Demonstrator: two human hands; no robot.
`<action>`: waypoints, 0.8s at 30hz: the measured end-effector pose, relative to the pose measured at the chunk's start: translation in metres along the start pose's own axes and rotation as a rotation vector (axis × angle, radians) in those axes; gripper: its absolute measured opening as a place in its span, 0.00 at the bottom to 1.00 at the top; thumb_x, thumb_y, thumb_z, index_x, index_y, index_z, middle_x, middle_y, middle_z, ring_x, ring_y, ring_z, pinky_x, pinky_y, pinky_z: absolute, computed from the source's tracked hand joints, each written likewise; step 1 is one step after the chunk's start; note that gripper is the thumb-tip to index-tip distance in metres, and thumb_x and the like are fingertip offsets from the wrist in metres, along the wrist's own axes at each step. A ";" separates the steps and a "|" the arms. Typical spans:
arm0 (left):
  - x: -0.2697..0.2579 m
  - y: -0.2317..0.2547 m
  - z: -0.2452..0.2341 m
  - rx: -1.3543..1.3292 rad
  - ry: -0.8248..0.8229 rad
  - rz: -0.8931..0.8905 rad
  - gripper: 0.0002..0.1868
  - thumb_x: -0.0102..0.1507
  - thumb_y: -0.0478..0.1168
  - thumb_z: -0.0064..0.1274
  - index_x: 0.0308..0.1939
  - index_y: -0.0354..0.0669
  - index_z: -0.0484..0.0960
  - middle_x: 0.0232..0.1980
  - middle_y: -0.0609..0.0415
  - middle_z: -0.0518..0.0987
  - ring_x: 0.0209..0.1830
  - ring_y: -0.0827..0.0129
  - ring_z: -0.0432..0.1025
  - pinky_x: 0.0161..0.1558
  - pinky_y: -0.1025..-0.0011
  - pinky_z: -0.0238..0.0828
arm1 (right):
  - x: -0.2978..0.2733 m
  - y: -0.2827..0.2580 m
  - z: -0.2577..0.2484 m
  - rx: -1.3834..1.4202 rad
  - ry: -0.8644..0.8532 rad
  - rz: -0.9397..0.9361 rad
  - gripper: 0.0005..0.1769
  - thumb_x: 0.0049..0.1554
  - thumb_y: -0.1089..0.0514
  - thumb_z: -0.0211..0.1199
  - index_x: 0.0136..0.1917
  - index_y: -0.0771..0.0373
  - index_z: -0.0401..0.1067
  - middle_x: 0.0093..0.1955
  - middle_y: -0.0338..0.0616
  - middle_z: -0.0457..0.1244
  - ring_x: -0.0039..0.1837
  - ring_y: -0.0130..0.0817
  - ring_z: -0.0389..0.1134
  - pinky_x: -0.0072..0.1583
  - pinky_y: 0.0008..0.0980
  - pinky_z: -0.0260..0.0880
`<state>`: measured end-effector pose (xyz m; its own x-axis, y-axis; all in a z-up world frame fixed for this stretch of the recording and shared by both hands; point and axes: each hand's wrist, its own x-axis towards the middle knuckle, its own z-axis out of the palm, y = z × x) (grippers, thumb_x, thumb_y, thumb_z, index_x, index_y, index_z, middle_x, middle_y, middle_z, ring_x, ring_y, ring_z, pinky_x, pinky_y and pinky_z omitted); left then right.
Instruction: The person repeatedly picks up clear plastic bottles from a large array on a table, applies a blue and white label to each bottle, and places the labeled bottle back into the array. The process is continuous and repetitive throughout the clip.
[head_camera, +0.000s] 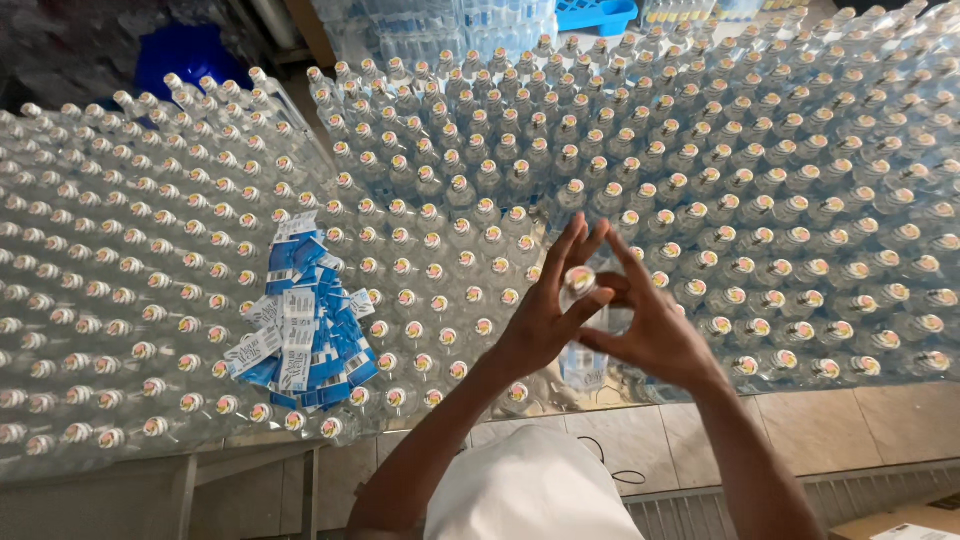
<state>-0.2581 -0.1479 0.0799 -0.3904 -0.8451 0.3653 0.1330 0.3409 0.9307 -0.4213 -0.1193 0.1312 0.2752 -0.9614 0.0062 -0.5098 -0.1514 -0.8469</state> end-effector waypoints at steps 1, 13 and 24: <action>0.003 0.006 -0.004 -0.001 0.008 0.000 0.45 0.71 0.48 0.49 0.84 0.47 0.38 0.82 0.50 0.56 0.86 0.54 0.42 0.82 0.52 0.33 | 0.009 0.001 -0.004 -0.003 -0.007 -0.001 0.71 0.43 0.60 0.79 0.85 0.66 0.33 0.65 0.74 0.64 0.62 0.73 0.69 0.66 0.76 0.61; -0.133 0.020 -0.124 0.032 0.678 -0.278 0.34 0.68 0.39 0.48 0.77 0.40 0.56 0.68 0.39 0.75 0.72 0.51 0.67 0.71 0.53 0.64 | 0.162 0.194 0.031 -0.642 0.104 0.085 0.35 0.45 0.39 0.76 0.60 0.52 0.67 0.55 0.51 0.71 0.58 0.58 0.73 0.61 0.59 0.69; -0.271 -0.025 -0.217 0.658 1.068 -0.559 0.23 0.70 0.46 0.46 0.68 0.45 0.72 0.68 0.48 0.75 0.64 0.59 0.73 0.58 0.59 0.74 | 0.197 0.239 0.054 -0.903 0.093 0.094 0.32 0.54 0.45 0.76 0.63 0.65 0.70 0.50 0.60 0.71 0.63 0.64 0.65 0.53 0.57 0.68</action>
<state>0.0424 -0.0168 -0.0383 0.6758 -0.7341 0.0658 -0.3783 -0.2689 0.8857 -0.4451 -0.3322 -0.0987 0.1534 -0.9876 0.0342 -0.9818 -0.1562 -0.1078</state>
